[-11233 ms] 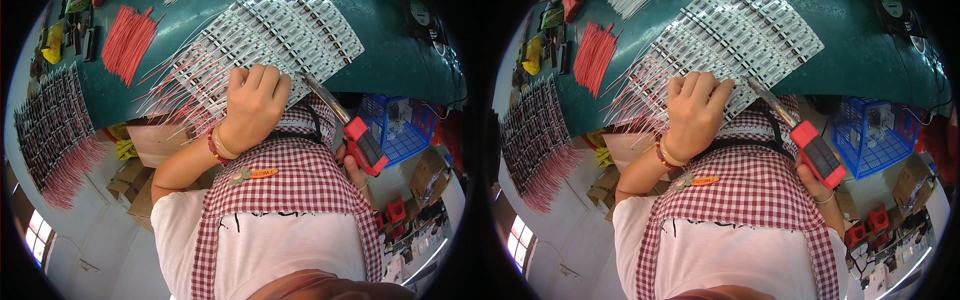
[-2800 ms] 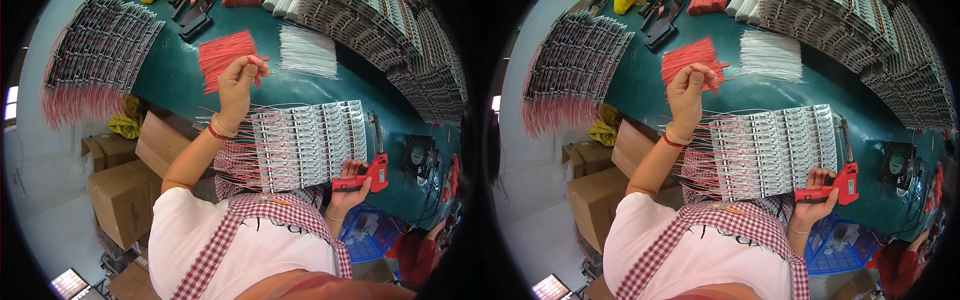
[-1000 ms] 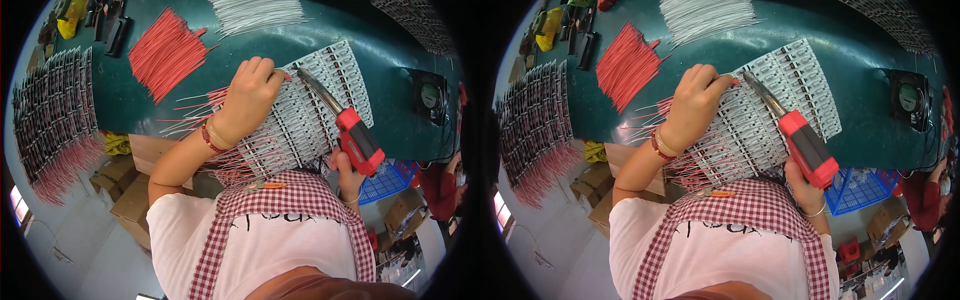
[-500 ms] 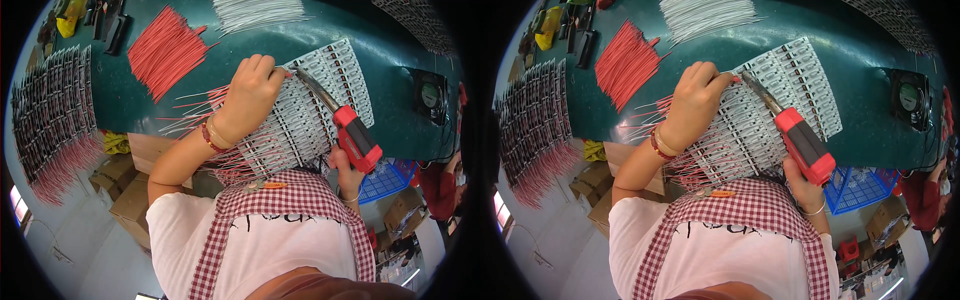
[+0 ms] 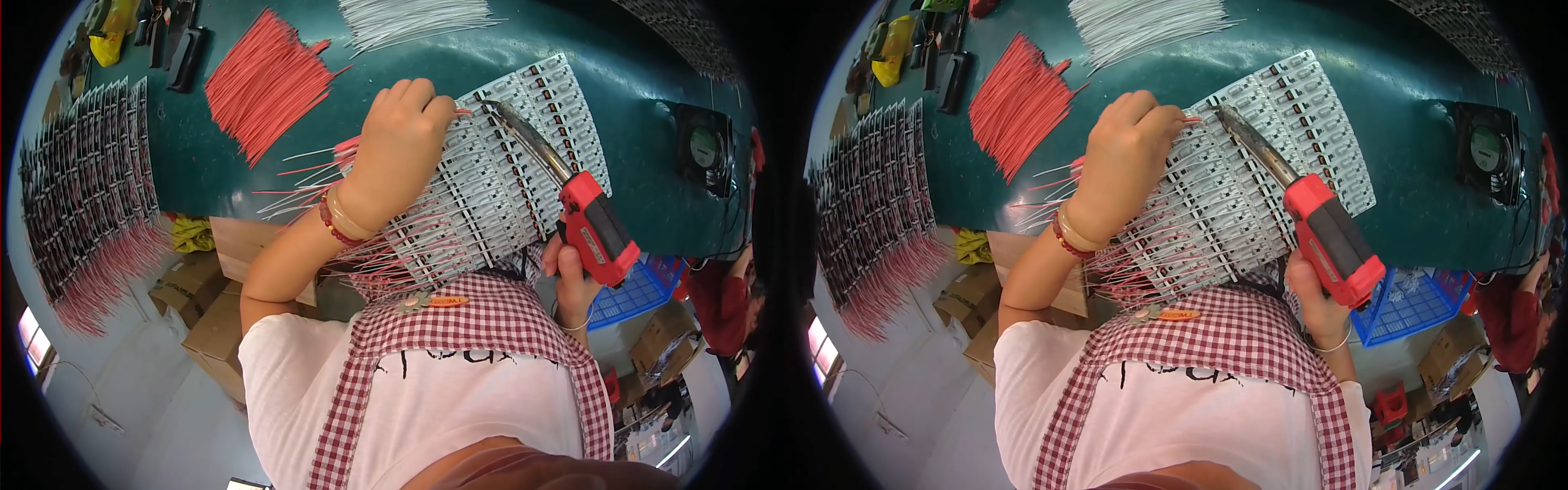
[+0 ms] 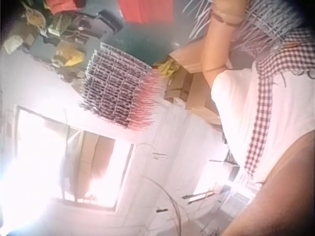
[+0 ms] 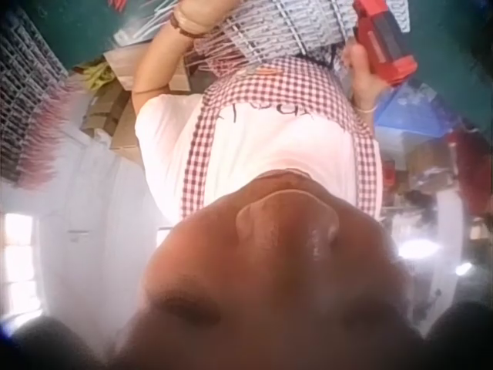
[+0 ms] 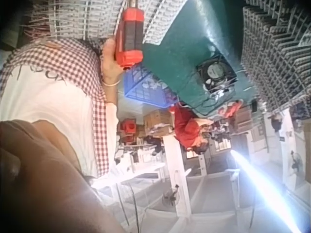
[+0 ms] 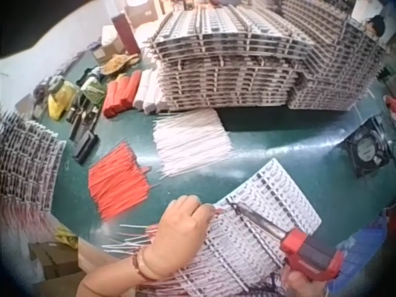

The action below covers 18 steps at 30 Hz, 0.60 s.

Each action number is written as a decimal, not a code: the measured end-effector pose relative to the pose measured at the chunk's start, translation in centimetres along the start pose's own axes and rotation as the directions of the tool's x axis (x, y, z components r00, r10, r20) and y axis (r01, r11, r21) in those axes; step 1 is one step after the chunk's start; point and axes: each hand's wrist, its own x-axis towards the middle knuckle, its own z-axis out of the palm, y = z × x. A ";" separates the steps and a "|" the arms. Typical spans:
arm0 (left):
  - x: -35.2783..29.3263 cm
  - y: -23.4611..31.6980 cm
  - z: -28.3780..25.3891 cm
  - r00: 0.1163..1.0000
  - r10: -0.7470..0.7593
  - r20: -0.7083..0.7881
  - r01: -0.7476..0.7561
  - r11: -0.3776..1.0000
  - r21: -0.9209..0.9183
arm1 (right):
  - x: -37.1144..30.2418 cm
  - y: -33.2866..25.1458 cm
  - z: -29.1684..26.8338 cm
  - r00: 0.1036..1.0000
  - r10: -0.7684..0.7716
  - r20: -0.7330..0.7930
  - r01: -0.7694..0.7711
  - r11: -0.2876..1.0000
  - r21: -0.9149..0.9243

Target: The person assembles electronic components by soldering wires onto LED strip units and circuit boards with a soldering iron.

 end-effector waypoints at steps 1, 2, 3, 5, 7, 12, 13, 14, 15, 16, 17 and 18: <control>0.1 0.1 -0.1 1.000 0.002 0.003 -0.002 1.000 -0.001 | 0.0 -0.2 0.1 1.000 0.014 0.001 -0.014 0.999 0.038; 0.2 0.3 -0.2 0.999 0.021 -0.029 -0.019 0.998 0.063 | 0.0 -0.4 0.1 1.000 0.027 0.002 -0.027 0.997 0.077; 0.2 0.5 -0.3 0.997 0.042 -0.060 -0.034 0.991 0.127 | -0.1 -0.4 0.1 1.000 0.028 0.000 -0.028 0.997 0.078; -0.2 1.0 -0.4 0.996 0.074 -0.044 -0.069 0.991 0.116 | -0.1 -0.4 0.1 1.000 0.026 -0.004 -0.025 0.993 0.113; -0.5 1.2 -0.3 0.994 0.104 -0.028 -0.101 0.989 0.105 | -0.3 -0.2 -0.2 0.999 0.033 0.018 -0.035 0.992 0.119; -1.4 1.2 0.3 0.993 0.120 -0.015 -0.118 0.991 0.069 | -0.9 0.8 -0.7 0.996 0.064 0.057 -0.071 0.991 0.115; -1.4 1.3 0.4 0.993 0.121 -0.014 -0.120 0.991 0.068 | -1.0 1.1 -0.9 0.995 0.081 0.053 -0.086 0.992 0.088; -1.3 1.3 0.4 0.992 0.122 -0.015 -0.121 0.991 0.063 | -1.1 1.2 -1.0 0.994 0.098 0.048 -0.100 0.993 0.061; -1.3 1.3 0.4 0.992 0.123 -0.015 -0.122 0.991 0.058 | -1.1 1.2 -0.9 0.994 0.098 0.046 -0.101 0.993 0.061; -1.2 1.3 0.4 0.992 0.124 -0.014 -0.123 0.991 0.057 | -1.0 1.2 -0.9 0.995 0.087 0.044 -0.089 0.995 0.052; -1.1 1.2 0.5 0.991 0.132 -0.020 -0.131 0.990 0.042 | -1.0 1.2 -0.8 0.996 0.075 0.042 -0.077 0.996 0.043; -1.1 1.2 0.5 0.990 0.139 -0.027 -0.138 0.990 0.029 | -1.0 1.2 -1.0 0.996 0.075 0.043 -0.077 0.996 0.043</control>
